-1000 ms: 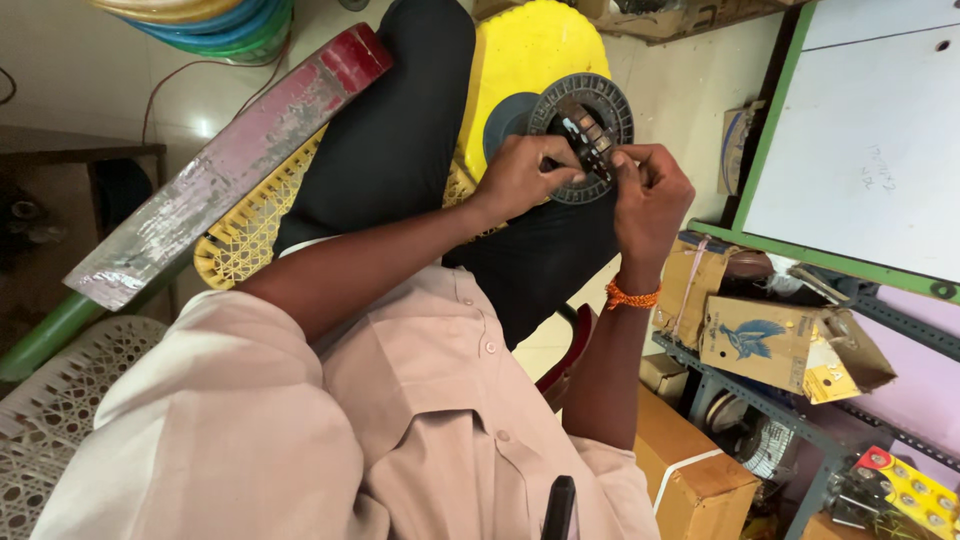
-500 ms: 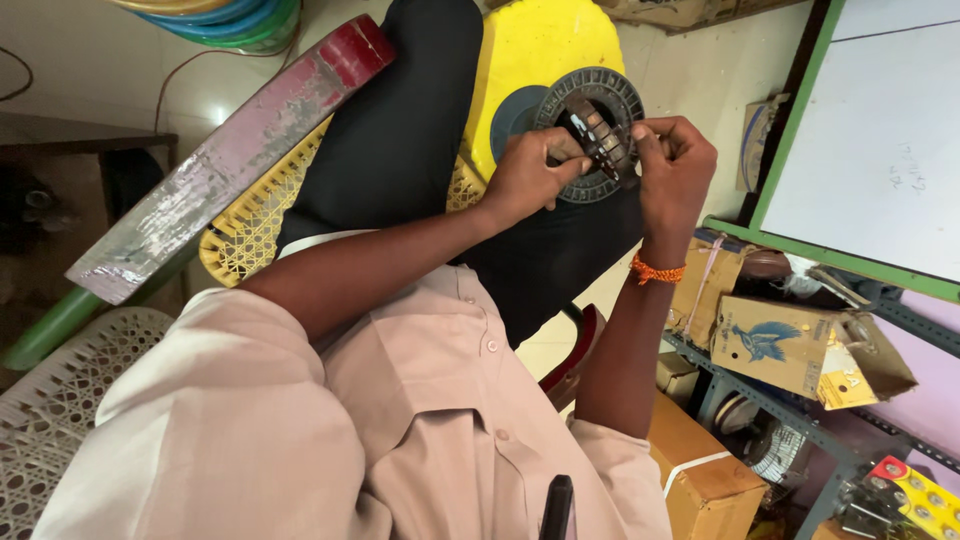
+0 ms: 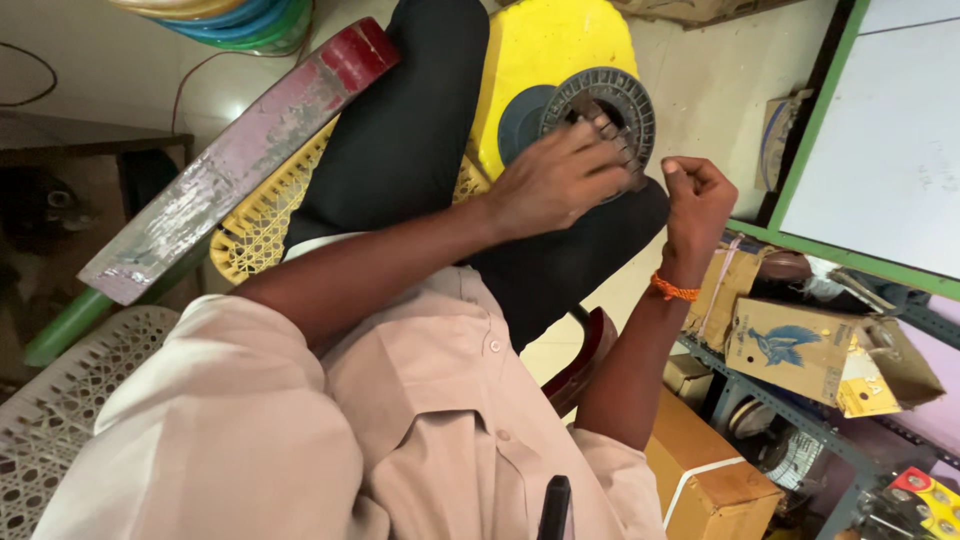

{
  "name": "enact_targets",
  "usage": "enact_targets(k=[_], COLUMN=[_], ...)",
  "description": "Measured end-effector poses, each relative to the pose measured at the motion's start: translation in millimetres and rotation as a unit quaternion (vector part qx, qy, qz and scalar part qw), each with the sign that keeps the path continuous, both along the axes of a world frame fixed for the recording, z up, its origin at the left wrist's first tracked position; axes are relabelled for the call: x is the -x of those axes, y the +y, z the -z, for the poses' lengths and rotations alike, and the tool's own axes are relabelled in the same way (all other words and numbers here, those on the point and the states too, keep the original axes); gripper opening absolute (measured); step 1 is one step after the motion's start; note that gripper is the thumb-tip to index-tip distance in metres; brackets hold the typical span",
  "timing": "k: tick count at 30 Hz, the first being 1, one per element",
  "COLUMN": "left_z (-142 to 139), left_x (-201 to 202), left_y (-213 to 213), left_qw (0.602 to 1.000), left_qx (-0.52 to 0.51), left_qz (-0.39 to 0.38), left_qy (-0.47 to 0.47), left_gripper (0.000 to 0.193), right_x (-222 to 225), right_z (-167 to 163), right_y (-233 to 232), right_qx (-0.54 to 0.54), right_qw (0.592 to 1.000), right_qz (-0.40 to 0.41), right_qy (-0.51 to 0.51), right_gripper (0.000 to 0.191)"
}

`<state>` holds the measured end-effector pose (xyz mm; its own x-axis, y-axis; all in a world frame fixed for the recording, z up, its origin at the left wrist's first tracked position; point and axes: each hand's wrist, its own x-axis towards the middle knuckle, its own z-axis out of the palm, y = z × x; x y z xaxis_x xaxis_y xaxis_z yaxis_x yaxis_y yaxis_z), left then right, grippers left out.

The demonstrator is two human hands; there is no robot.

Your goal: The person sits on a low stool and works on a circular electrical component resting on their lap. They use a green screwdriver to adjust internal parts and repeatedly rotate the component by hand to inspect it from different angles.

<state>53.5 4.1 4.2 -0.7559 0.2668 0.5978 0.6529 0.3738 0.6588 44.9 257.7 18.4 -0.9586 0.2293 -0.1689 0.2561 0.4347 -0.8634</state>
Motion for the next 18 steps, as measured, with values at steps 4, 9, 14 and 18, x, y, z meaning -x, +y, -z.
enact_targets(k=[4, 9, 14, 18], left_z=[-10, -4, 5, 7], left_x=[46, 79, 82, 88], left_y=[-6, 3, 14, 20], left_qw=[0.976, 0.956, 0.95, 0.942], left_qx=[0.141, 0.115, 0.088, 0.113], left_qz=[0.144, 0.269, 0.29, 0.291], left_qy=[0.079, -0.006, -0.07, -0.12], left_gripper=[0.055, 0.076, 0.08, 0.079], right_x=[-20, -35, -41, -47], right_z=[-13, -34, -47, -58], right_y=[-1, 1, -12, -37], right_qx=[0.101, 0.242, 0.286, 0.232], right_qw=[0.99, 0.968, 0.957, 0.972], right_qz=[0.074, 0.057, 0.022, 0.004], right_qy=[-0.067, -0.043, -0.042, -0.041], right_gripper=[0.013, 0.01, 0.009, 0.007])
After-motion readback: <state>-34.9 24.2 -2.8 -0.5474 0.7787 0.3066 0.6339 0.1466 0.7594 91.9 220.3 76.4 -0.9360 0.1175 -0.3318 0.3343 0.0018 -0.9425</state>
